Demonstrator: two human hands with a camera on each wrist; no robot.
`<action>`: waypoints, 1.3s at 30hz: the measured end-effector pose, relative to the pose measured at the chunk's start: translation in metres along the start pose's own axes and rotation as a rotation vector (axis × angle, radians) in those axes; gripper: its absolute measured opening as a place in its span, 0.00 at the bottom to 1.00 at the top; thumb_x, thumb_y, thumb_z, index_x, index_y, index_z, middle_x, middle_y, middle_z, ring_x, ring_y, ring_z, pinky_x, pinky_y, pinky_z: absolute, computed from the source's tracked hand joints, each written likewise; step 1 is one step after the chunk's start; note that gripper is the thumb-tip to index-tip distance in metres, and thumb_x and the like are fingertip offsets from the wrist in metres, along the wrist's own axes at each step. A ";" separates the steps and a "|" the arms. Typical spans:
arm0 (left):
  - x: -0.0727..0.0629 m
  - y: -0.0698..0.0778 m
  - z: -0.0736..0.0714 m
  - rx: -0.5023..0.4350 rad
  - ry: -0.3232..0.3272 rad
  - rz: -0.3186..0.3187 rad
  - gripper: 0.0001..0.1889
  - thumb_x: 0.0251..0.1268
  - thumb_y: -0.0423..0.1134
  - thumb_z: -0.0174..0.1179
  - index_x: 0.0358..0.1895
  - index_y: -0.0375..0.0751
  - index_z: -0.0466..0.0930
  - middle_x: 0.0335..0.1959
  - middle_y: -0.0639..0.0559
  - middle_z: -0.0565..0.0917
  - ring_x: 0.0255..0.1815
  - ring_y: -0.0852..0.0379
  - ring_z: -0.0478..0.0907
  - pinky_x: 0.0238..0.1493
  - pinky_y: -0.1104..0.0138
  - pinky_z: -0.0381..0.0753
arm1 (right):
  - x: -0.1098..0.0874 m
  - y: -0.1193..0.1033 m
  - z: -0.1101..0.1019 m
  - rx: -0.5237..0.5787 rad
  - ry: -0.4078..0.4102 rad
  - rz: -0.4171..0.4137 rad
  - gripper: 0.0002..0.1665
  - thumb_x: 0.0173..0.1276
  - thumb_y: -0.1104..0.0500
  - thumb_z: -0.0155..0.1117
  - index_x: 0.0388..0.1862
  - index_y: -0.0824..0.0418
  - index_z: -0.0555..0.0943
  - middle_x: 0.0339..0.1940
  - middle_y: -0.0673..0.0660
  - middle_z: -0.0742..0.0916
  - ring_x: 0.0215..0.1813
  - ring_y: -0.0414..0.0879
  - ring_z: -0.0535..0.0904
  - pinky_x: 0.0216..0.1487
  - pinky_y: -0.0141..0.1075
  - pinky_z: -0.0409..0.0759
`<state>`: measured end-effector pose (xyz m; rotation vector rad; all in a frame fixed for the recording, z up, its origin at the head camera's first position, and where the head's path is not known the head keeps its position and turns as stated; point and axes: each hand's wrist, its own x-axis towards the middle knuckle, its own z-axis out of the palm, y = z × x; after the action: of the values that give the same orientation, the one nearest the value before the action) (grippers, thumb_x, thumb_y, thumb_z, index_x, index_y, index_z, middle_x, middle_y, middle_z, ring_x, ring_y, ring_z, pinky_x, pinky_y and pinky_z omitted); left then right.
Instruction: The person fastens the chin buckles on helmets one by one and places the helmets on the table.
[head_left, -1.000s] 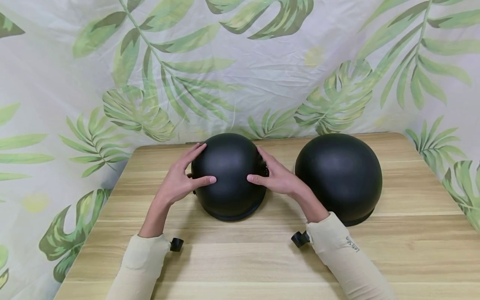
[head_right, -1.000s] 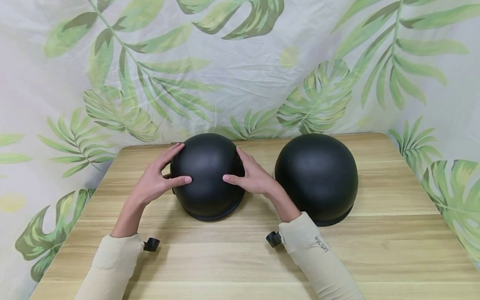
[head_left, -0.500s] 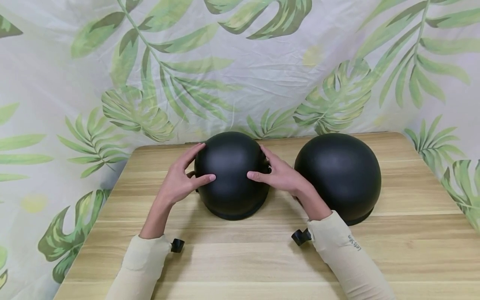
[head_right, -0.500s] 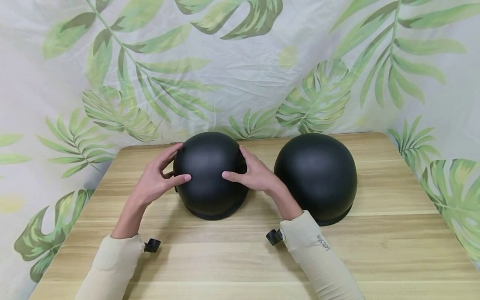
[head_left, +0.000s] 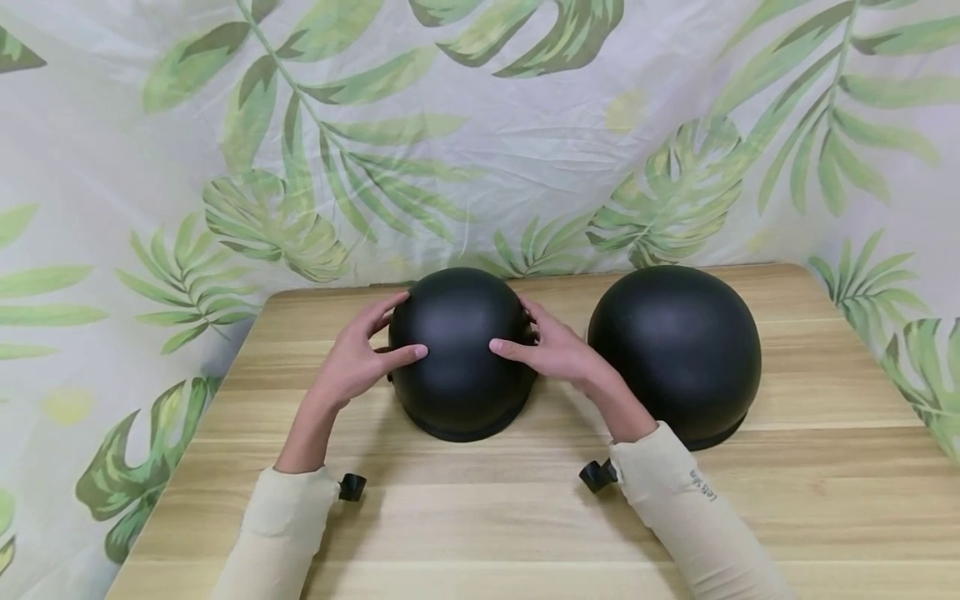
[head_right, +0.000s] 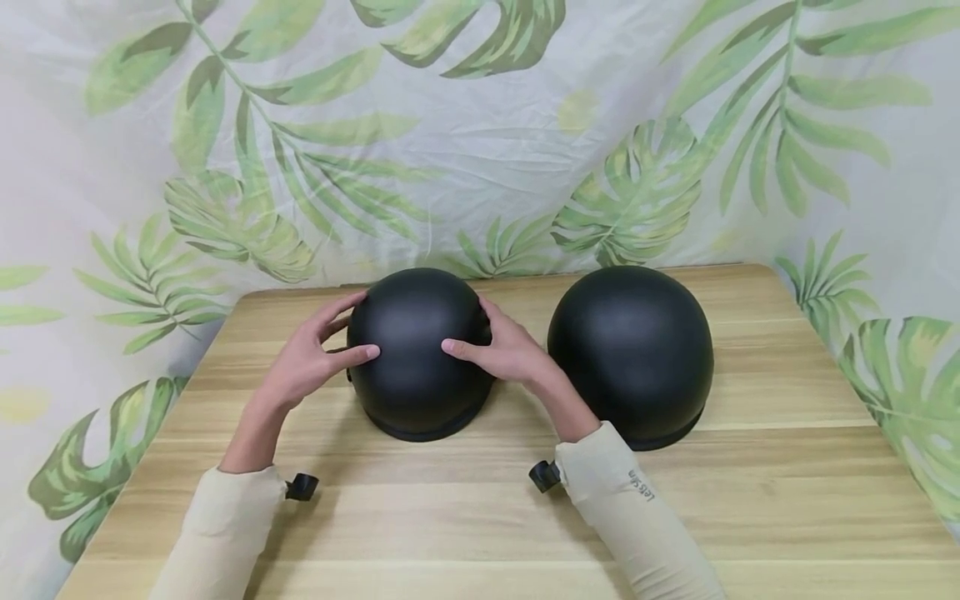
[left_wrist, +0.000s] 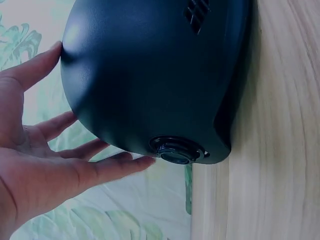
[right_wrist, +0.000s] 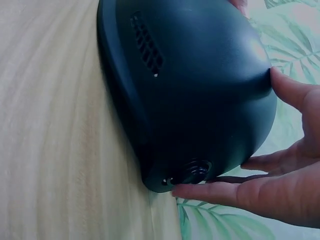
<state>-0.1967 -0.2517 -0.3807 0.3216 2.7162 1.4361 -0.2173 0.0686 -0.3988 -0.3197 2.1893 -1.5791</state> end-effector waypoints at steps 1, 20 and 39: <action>0.000 -0.001 -0.002 0.004 -0.006 -0.012 0.46 0.66 0.46 0.77 0.85 0.56 0.63 0.87 0.48 0.62 0.87 0.34 0.58 0.72 0.36 0.77 | 0.001 0.001 0.002 -0.012 0.006 -0.027 0.60 0.74 0.44 0.74 0.92 0.51 0.48 0.91 0.57 0.59 0.90 0.63 0.55 0.85 0.61 0.63; -0.010 -0.001 -0.038 0.023 0.008 -0.043 0.33 0.72 0.40 0.72 0.78 0.48 0.74 0.82 0.44 0.70 0.85 0.34 0.64 0.78 0.37 0.69 | 0.005 -0.008 0.040 -0.213 0.125 -0.280 0.44 0.80 0.49 0.67 0.89 0.52 0.61 0.87 0.62 0.67 0.87 0.60 0.62 0.83 0.60 0.66; -0.019 0.008 -0.052 0.186 -0.013 -0.029 0.33 0.73 0.42 0.71 0.78 0.41 0.73 0.80 0.38 0.73 0.81 0.30 0.67 0.75 0.35 0.70 | 0.007 -0.014 0.054 -0.235 0.112 -0.255 0.41 0.82 0.48 0.64 0.89 0.48 0.61 0.87 0.63 0.66 0.82 0.60 0.68 0.78 0.60 0.72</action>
<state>-0.1841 -0.2933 -0.3461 0.2978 2.8370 1.1717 -0.1997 0.0155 -0.4016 -0.6170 2.5095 -1.4969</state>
